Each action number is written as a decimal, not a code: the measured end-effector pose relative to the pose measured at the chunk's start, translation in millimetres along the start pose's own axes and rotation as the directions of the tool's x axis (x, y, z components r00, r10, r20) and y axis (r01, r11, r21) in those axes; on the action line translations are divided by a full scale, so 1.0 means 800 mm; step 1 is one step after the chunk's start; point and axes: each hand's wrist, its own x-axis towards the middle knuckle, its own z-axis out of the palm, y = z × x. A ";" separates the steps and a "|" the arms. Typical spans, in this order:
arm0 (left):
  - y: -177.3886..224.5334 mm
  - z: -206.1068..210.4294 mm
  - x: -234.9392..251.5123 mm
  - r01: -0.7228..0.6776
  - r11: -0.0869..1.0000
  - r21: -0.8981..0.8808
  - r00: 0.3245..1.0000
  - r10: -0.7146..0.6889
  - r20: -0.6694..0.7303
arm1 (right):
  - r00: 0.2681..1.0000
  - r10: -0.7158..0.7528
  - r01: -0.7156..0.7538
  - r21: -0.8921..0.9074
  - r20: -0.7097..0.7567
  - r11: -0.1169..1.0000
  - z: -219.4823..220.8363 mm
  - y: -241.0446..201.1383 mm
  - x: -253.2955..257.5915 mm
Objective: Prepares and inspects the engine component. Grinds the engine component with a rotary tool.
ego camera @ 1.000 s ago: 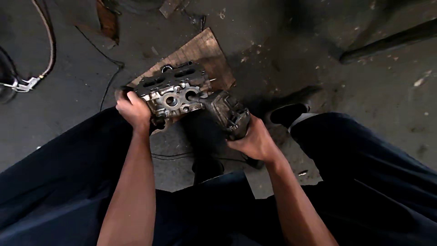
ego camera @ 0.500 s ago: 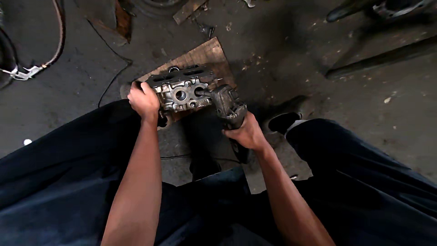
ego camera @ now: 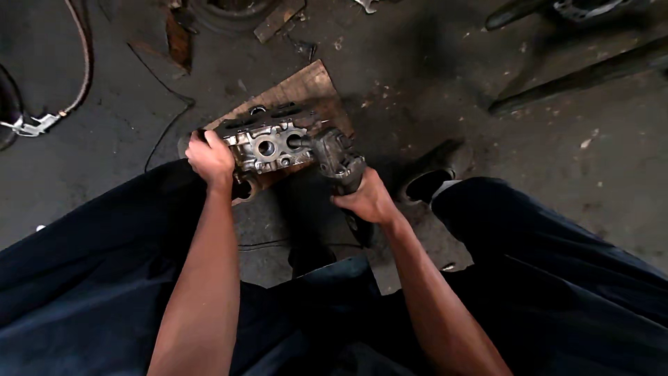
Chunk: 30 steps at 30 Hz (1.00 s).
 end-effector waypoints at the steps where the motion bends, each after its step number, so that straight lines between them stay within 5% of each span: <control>1: 0.001 0.000 0.000 -0.002 1.000 -0.001 1.000 0.002 -0.005 | 1.000 -0.002 0.002 0.004 -0.001 1.000 -0.002 0.002 -0.002; 30: 0.002 0.002 -0.007 -0.017 1.000 0.019 0.999 0.018 -0.049 | 0.998 0.017 -0.021 0.061 0.056 0.998 -0.003 0.002 0.010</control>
